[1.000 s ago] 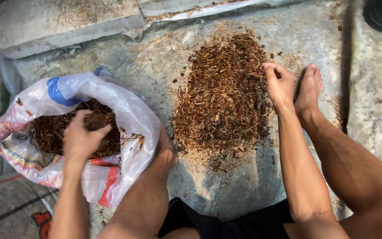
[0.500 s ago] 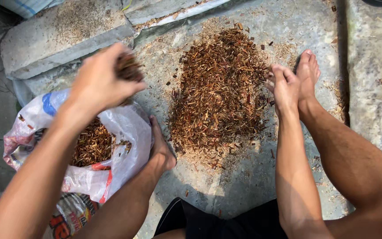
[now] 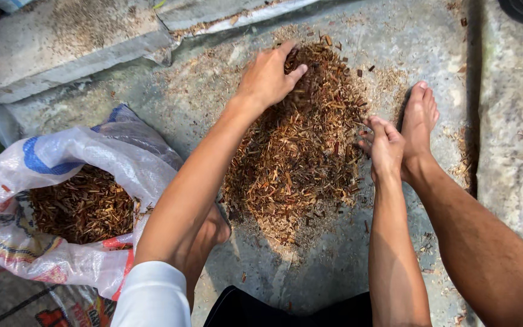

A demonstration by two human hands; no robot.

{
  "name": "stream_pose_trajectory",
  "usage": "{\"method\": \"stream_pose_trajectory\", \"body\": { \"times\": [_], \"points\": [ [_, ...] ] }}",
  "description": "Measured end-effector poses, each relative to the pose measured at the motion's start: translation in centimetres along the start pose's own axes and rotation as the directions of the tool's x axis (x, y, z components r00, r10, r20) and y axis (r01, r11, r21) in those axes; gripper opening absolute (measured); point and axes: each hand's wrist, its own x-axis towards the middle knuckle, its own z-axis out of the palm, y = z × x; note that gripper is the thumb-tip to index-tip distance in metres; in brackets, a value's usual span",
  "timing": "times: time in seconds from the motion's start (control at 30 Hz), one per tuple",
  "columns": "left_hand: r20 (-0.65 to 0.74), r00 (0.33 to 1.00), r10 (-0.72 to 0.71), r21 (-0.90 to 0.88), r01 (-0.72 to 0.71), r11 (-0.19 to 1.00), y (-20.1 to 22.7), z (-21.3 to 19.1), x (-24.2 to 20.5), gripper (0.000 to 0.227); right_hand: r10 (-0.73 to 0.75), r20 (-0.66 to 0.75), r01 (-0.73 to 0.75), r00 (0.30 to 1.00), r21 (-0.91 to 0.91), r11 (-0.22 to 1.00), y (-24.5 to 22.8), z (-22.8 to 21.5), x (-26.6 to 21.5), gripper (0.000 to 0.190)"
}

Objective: The person sits on a concrete floor and repeatedly scoops wood chips from a plastic sack, then mixes them with sawdust on the floor using both hands. The person continues to transfer and mix the materials in a repetitive cycle.

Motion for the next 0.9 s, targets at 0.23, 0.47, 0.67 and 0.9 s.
{"method": "stream_pose_trajectory", "body": {
  "times": [0.23,0.47,0.67,0.9],
  "points": [
    [0.275,0.956,-0.099,-0.074,0.123,0.990,4.3,-3.0,-4.0,0.086,-0.082,0.012,0.083,0.997,-0.087,0.993,0.1,2.0,-0.8,0.024],
    [0.205,0.977,0.062,-0.020,-0.059,0.998,2.0,-1.1,-6.0,0.044,-0.142,0.012,0.143,0.990,-0.037,0.989,-1.2,2.1,-2.6,0.027],
    [0.007,0.994,-0.105,-0.175,0.105,0.979,-1.6,-1.1,-8.7,0.026,-0.166,0.030,0.167,0.986,-0.044,0.985,-0.8,2.6,-3.0,0.024],
    [-0.266,0.868,-0.420,-0.466,0.266,0.844,-7.1,4.2,-15.8,0.044,-0.364,-0.033,0.346,0.931,-0.236,0.908,3.3,1.8,-1.6,0.025]
  ]
}}
